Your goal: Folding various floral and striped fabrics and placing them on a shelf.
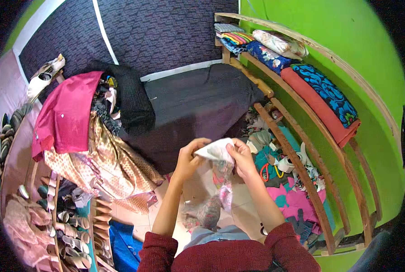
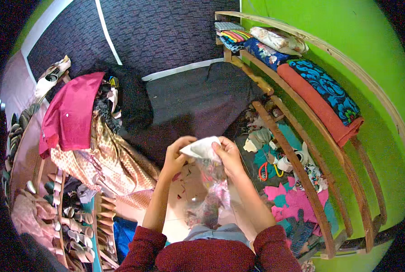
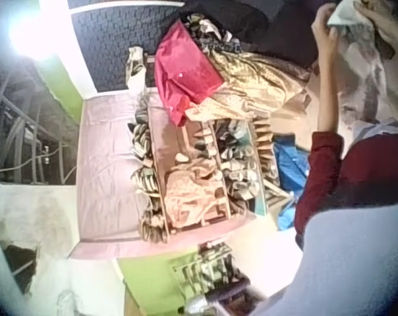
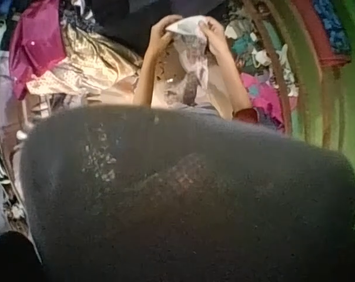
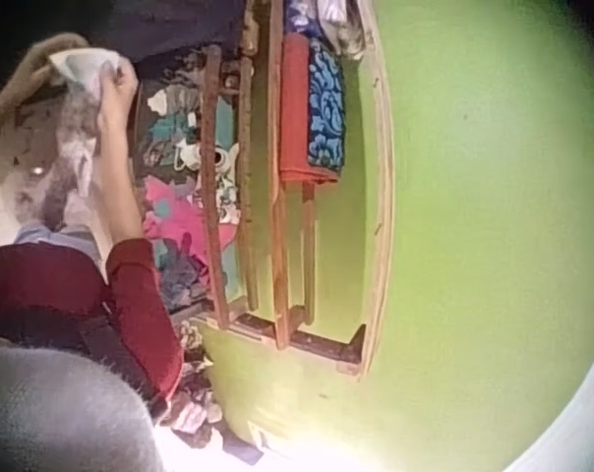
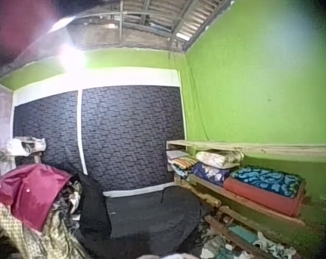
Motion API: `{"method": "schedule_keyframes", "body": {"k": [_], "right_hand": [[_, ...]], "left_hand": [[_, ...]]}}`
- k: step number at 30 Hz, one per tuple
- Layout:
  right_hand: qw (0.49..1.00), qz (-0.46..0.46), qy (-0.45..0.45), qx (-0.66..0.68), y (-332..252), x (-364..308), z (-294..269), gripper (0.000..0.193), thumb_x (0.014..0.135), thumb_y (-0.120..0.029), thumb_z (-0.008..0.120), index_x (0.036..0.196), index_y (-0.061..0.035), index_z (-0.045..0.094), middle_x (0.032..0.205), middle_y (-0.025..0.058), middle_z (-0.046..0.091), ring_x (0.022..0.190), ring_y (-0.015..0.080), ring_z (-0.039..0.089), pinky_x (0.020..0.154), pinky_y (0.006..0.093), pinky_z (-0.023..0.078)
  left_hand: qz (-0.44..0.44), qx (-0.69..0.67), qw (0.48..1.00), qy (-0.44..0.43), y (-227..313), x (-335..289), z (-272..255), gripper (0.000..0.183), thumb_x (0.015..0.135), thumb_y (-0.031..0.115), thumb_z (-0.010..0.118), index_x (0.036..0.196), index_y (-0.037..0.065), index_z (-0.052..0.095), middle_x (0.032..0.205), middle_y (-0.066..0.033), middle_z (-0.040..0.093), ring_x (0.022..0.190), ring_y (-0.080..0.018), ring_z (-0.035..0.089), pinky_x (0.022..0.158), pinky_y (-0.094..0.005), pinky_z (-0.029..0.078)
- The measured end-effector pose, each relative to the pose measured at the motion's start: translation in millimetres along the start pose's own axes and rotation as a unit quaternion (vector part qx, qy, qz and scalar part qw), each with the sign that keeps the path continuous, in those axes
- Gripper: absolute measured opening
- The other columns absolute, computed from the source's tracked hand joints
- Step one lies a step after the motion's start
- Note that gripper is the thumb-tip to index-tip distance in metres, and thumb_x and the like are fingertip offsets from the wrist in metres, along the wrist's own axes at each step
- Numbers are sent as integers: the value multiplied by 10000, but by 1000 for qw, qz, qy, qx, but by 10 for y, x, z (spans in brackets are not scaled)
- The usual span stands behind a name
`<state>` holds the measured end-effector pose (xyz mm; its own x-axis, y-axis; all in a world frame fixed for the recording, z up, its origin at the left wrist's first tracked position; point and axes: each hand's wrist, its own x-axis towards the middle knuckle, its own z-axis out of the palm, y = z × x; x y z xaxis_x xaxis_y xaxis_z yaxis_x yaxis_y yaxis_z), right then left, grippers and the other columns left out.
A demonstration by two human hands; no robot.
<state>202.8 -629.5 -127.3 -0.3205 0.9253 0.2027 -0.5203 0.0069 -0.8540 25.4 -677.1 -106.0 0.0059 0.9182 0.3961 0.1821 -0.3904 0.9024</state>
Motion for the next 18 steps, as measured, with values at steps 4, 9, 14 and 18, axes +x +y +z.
{"method": "schedule_keyframes", "body": {"k": [4, 9, 14, 18], "right_hand": [[999, -43, -28, -13, -231, 76, 266, 91, 856, -94, 584, 913, -24, 571, 832, 23, 632, 719, 55, 570, 667, 204, 454], [997, -67, -26, -11, -348, 271, 490, 112, 855, -110, 591, 912, -14, 584, 829, 29, 637, 702, 60, 569, 661, 211, 456], [982, -45, 36, -183, -298, 467, 238, 569, 898, -269, 530, 1317, 60, 328, 1304, 167, 428, 1184, 198, 428, 989, 280, 317], [898, -28, -106, -427, 295, 96, -39, 930, 705, -241, 724, 1382, 16, 140, 1232, 223, 479, 1143, 246, 481, 930, 342, 384]], "left_hand": [[-62, -94, 993, -41, -207, -272, 222, 701, 648, 99, 740, 1241, -17, 385, 1136, -114, 510, 1055, -180, 476, 910, -322, 384], [-149, -67, 986, -39, -469, -456, 578, 441, 803, 165, 627, 1186, 2, 480, 1048, -109, 584, 940, -182, 527, 828, -335, 415], [-84, 93, 988, 87, -523, -170, 326, 355, 885, 313, 529, 950, -35, 561, 692, -129, 562, 658, -120, 505, 618, -336, 434], [-95, 15, 976, 195, -170, 228, 187, 430, 907, 349, 489, 794, -58, 566, 583, -31, 525, 546, -73, 460, 446, -290, 374]]}}
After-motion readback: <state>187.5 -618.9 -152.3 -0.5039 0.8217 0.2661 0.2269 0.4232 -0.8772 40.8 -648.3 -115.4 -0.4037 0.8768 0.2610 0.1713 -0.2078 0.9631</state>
